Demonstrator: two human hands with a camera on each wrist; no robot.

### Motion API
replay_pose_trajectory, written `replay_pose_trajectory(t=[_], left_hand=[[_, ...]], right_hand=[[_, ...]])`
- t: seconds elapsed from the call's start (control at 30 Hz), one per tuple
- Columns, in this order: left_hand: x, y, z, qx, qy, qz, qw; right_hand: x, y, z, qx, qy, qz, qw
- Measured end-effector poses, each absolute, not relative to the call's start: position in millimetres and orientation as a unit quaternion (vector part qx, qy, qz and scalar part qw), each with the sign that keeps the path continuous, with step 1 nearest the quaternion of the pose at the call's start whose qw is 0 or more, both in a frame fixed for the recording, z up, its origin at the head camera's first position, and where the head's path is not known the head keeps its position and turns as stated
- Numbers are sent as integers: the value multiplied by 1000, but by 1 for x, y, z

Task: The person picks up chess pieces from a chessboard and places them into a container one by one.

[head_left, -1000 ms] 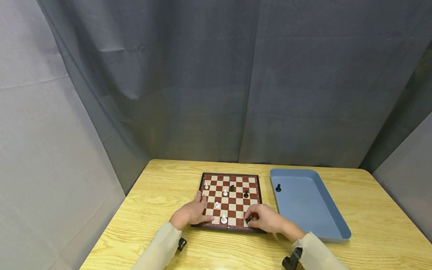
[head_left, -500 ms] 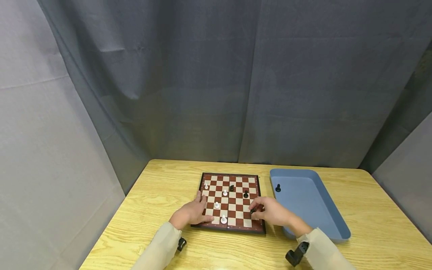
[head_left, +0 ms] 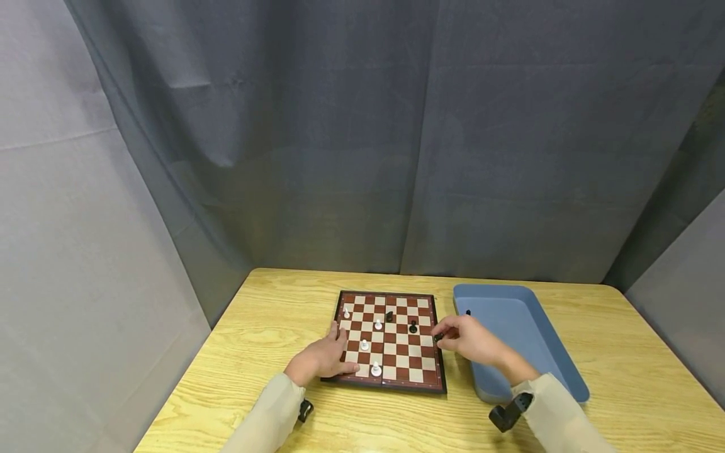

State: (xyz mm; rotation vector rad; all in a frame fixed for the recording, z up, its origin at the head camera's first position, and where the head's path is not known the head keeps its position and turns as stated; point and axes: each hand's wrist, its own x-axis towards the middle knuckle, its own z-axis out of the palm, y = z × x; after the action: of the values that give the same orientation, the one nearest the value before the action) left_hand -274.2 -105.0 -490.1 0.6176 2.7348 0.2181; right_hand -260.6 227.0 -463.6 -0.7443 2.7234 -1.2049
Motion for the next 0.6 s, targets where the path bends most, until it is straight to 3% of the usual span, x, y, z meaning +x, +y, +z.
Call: replay_pose_trajectory(t=[0.6], left_hand=[[-275,-105,-492,215,960,73,161]], right_hand=[[-277,262,-459,-198,882,-426,44]])
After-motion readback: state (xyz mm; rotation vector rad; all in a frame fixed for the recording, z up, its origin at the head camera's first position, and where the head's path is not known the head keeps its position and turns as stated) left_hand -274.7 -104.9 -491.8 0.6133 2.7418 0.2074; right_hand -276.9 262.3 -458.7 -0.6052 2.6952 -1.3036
